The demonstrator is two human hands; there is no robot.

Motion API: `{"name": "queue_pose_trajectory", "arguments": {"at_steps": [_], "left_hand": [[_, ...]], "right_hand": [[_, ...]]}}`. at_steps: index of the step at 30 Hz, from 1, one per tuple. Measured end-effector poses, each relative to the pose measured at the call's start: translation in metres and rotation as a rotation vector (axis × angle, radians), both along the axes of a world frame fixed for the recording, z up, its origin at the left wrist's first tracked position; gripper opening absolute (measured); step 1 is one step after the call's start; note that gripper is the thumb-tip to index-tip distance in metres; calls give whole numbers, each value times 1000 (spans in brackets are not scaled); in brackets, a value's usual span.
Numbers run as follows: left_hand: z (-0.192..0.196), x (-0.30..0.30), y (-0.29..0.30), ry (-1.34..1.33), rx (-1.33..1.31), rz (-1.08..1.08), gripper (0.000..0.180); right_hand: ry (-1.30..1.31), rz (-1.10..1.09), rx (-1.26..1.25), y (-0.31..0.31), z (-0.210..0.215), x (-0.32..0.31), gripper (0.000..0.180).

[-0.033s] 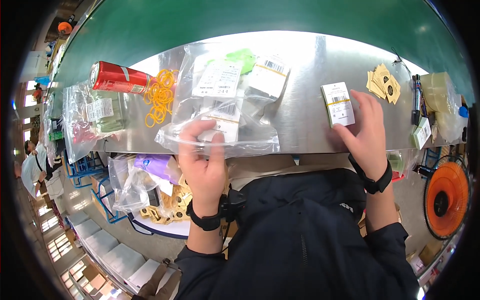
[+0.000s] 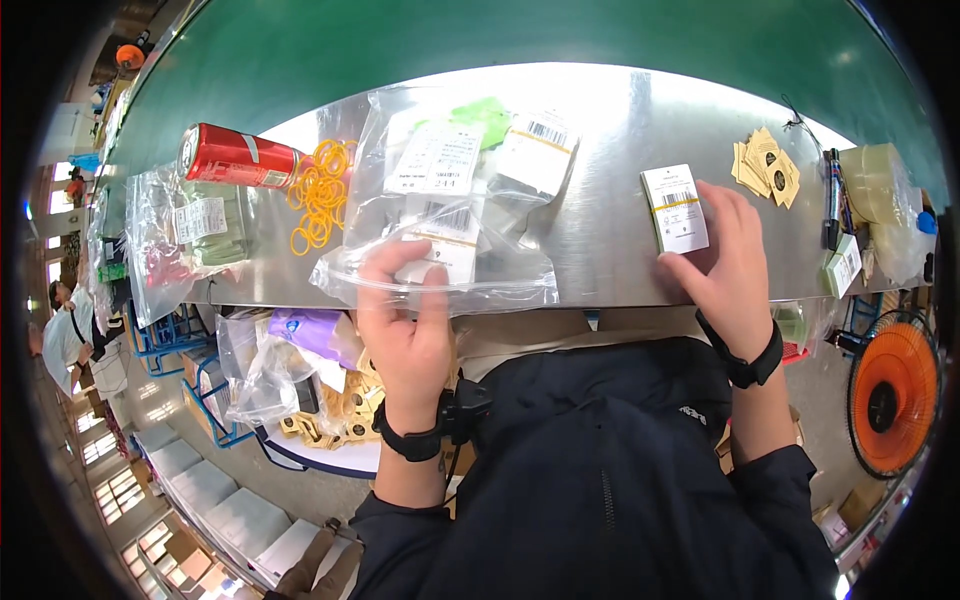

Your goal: The recorder is seen organizing shoe tags and labels, matching them, and securing them with rubber bands on a workshop table.

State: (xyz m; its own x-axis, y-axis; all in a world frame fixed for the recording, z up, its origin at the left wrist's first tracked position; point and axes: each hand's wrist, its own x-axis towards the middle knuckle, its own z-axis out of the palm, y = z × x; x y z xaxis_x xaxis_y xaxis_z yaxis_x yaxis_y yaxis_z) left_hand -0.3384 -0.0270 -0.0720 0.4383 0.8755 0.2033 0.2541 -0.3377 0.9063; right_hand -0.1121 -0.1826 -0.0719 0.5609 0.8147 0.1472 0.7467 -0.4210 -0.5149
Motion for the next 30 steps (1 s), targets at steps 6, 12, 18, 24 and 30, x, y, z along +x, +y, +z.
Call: {"name": "queue_pose_trajectory", "arguments": {"at_steps": [6,12,18,24,30], "left_hand": [[-1,-2,-8,-147,-92,59,25],[-13,-11,-14,-243,-17,53,28],[-21,-1,-16,-147,-13,75,29],[-6,14,-7,322,423,-89,42],[-3,1,1,461,396,-89,52]], "right_hand": [[35,22,-28,-3,-6,2,64],[30,3,-9,-2,-8,3,67],[58,52,9,3,-11,2,48],[-20,-2,20,-13,-4,6,49],[193,286,229,8,16,-31,45]]}}
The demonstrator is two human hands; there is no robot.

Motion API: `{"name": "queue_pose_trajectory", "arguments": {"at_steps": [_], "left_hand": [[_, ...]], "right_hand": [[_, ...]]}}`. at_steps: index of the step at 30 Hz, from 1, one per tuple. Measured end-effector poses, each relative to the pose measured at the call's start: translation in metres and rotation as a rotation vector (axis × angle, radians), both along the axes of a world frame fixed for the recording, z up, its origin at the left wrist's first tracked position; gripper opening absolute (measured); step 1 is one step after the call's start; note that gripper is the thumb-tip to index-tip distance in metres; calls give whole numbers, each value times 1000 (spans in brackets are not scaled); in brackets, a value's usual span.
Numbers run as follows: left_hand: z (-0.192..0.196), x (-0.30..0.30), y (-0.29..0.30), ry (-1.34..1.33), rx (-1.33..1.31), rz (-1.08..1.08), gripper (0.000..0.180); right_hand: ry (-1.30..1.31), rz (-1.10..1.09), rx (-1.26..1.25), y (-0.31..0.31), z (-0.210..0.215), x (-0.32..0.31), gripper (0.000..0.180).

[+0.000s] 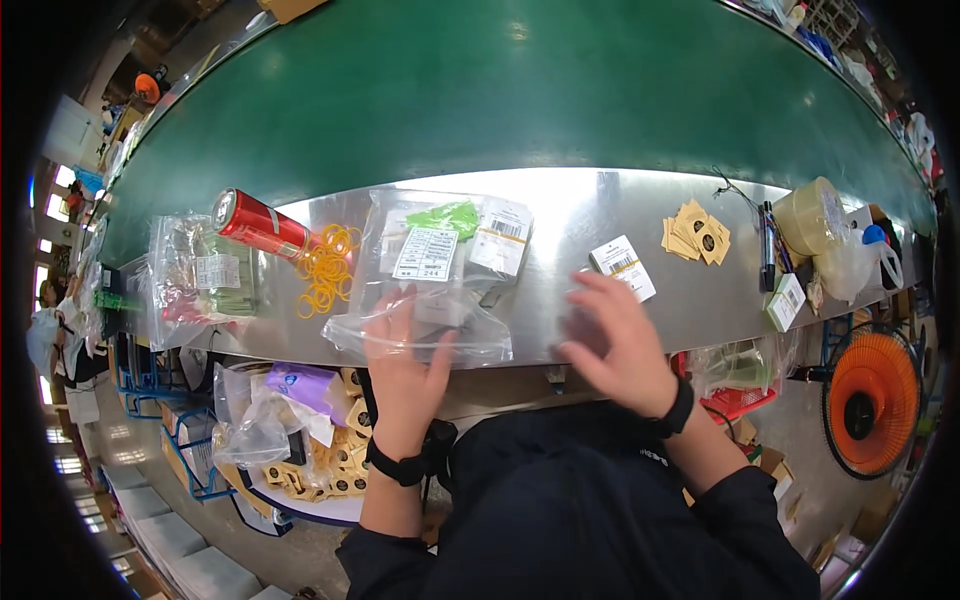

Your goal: The recorder is seen organizing shoe tags and labels, matching them, and securing them with rubber bands on a workshop table.

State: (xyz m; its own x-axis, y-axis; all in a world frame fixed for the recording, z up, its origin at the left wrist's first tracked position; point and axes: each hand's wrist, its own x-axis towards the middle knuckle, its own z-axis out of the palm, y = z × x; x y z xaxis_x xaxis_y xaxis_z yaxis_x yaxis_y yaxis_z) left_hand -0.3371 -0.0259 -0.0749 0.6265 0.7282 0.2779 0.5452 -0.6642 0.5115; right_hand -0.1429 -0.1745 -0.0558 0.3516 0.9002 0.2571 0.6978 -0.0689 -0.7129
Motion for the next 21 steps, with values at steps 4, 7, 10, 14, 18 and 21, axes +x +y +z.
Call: {"name": "queue_pose_trajectory", "arguments": {"at_steps": [4,7,10,14,18,21], "left_hand": [[-6,-2,9,19,92,-19,56],[-5,-3,9,25,-17,-34,59],[5,-6,-3,55,-25,-50,61],[3,-16,-14,178,-45,-92,68],[-8,-21,-7,115,-25,-69,76],[-26,-16,4,-34,26,-93,82]], "right_hand": [[96,123,77,41,10,-6,41],[117,112,51,73,17,8,37],[29,107,-66,101,8,33,39],[48,92,-339,138,14,53,43],[-93,99,-476,160,6,54,42],[-184,172,-588,170,6,47,39]]}}
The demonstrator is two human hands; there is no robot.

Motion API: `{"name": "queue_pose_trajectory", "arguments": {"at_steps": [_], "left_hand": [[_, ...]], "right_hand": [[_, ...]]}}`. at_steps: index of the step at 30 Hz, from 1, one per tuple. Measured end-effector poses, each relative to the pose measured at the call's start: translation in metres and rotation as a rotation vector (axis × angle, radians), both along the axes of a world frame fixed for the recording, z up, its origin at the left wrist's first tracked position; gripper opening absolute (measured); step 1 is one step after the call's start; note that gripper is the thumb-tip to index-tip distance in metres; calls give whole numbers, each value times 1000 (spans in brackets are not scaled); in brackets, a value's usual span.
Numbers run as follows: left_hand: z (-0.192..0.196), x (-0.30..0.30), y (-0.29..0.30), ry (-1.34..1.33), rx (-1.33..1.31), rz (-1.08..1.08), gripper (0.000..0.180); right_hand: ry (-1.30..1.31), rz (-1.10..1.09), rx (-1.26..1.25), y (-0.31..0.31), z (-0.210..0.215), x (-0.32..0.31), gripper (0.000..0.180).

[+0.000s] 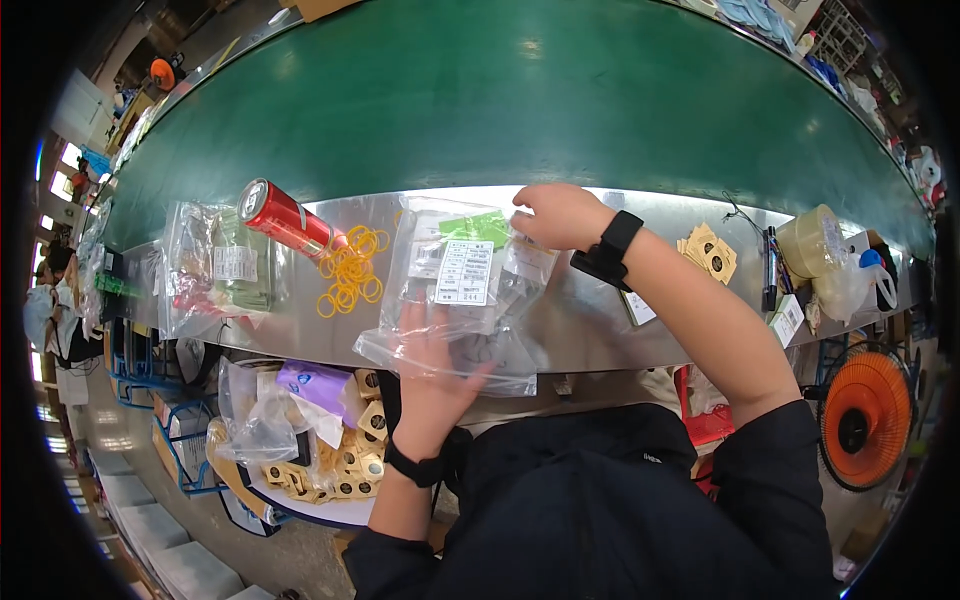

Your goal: The recorder is seen organizing shoe tags and labels, matching them, and securing them with rubber bands on a workshop table.

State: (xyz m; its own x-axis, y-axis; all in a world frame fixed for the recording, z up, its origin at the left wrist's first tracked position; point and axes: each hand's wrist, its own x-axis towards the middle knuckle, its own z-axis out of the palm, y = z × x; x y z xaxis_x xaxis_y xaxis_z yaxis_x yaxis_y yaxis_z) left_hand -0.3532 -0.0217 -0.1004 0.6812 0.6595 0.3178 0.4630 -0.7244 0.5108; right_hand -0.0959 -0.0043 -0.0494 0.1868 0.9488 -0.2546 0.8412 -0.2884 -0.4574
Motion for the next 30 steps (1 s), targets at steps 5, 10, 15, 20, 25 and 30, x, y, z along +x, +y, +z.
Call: {"name": "queue_pose_trajectory", "arguments": {"at_steps": [5,10,15,20,25,30], "left_hand": [[-3,24,6,126,-14,46,89],[-21,32,14,27,89,113,86],[-23,47,24,-181,52,26,80],[-24,69,31,-342,-95,-31,89],[-14,75,27,-344,23,-10,84],[-11,76,26,-216,-5,-15,93]], "right_hand": [[-161,90,-94,14,-18,10,25],[-43,88,-12,10,-10,17,19],[174,-75,285,-9,27,20,16],[135,28,587,-31,75,7,10],[143,-45,689,-41,98,3,12],[89,-102,663,-48,96,15,10]]}}
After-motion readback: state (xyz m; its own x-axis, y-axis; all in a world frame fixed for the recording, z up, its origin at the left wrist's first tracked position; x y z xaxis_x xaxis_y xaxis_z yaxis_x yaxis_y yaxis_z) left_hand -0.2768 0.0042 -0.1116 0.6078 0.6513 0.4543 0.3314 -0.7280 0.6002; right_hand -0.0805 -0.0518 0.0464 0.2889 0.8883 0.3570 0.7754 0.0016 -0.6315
